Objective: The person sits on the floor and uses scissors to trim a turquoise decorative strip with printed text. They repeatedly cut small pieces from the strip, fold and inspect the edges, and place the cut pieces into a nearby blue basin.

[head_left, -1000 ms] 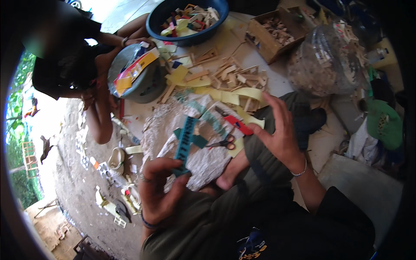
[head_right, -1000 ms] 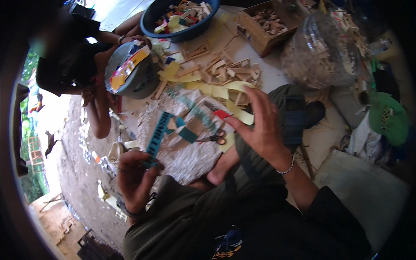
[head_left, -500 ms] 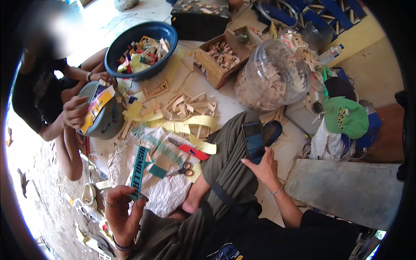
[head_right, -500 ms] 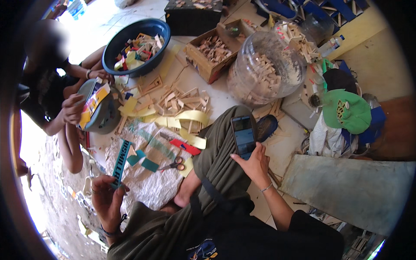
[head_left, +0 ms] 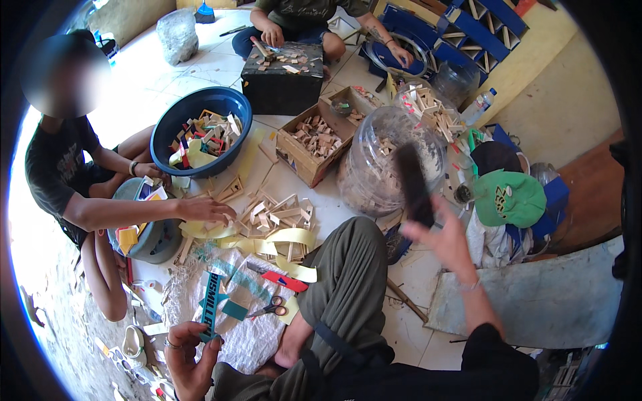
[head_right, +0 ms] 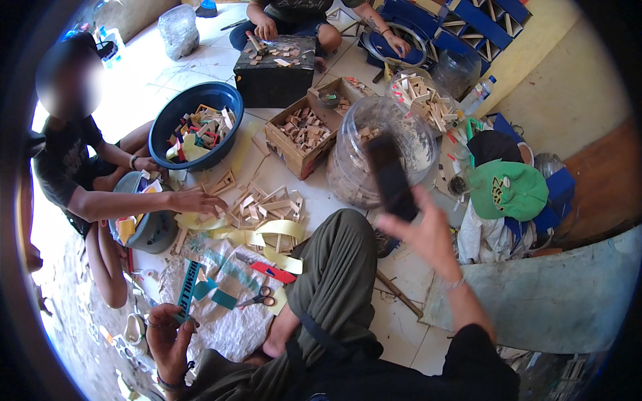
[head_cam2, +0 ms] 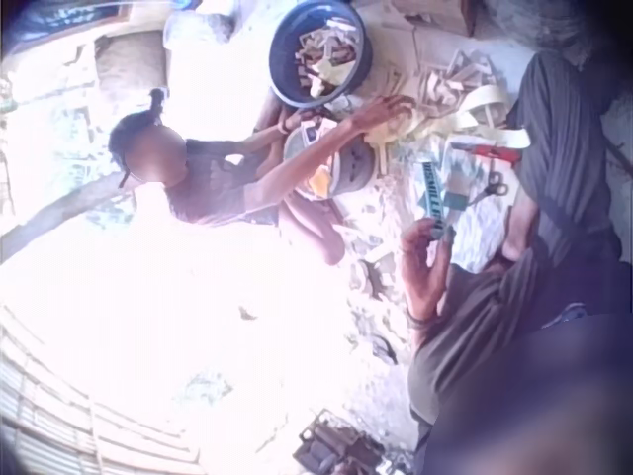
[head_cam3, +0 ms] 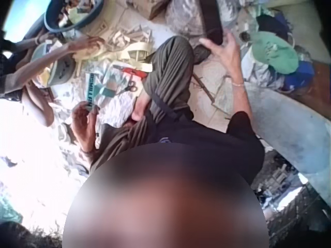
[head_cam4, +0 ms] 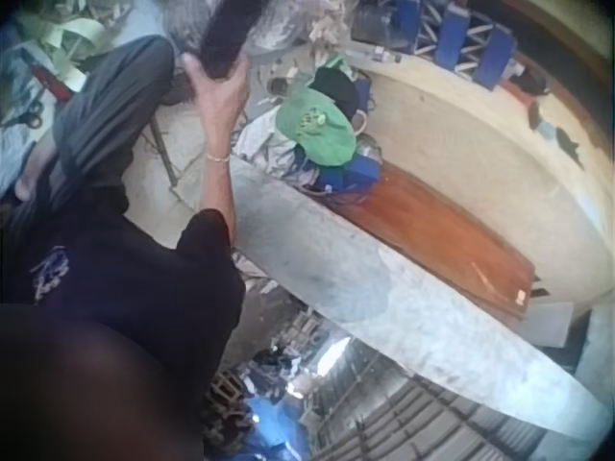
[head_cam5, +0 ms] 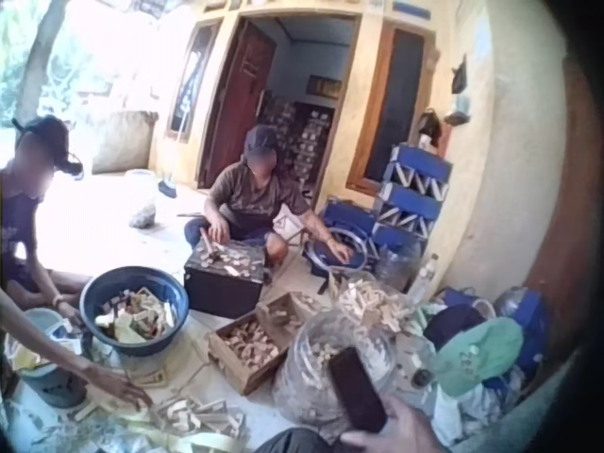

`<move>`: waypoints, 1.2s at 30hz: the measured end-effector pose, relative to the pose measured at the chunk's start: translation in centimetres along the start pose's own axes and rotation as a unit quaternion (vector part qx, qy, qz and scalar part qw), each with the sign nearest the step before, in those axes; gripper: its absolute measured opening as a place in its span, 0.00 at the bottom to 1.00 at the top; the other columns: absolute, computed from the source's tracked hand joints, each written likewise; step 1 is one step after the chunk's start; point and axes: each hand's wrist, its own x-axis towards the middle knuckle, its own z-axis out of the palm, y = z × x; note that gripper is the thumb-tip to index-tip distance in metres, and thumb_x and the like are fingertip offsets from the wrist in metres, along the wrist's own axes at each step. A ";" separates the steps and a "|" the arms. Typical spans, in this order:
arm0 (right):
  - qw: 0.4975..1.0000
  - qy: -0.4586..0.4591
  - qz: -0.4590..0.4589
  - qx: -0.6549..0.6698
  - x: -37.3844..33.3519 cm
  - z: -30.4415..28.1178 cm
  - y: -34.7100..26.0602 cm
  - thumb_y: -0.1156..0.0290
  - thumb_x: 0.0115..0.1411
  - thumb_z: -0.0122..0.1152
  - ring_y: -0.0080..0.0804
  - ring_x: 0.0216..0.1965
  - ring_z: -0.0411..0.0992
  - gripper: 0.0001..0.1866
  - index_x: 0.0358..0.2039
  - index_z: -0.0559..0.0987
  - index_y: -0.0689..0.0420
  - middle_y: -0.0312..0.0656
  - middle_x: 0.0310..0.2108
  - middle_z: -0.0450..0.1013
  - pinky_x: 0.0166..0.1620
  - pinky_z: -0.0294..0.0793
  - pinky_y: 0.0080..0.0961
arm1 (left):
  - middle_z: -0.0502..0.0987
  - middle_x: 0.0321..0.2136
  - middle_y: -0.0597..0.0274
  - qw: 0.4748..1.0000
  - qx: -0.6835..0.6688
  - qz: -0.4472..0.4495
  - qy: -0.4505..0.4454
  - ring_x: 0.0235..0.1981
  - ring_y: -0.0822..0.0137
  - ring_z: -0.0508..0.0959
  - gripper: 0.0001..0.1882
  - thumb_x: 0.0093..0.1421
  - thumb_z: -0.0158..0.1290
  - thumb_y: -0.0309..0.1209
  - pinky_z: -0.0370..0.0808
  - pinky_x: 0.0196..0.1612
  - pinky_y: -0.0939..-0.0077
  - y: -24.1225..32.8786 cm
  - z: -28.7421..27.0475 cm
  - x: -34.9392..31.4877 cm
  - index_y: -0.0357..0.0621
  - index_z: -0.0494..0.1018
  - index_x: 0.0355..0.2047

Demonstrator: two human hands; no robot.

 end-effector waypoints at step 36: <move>0.930 -0.005 -0.345 0.130 21.4 2.2 -6.8 0.51 0.72 0.59 0.24 0.53 0.76 0.25 0.55 0.79 0.60 0.39 0.51 0.80 0.55 0.74 0.25 | 0.74 0.47 0.64 0.983 -0.172 -0.011 -0.069 0.45 0.76 0.75 0.19 0.65 0.59 0.16 0.73 0.51 0.78 2.2 1.5 1.2 0.37 0.70 0.55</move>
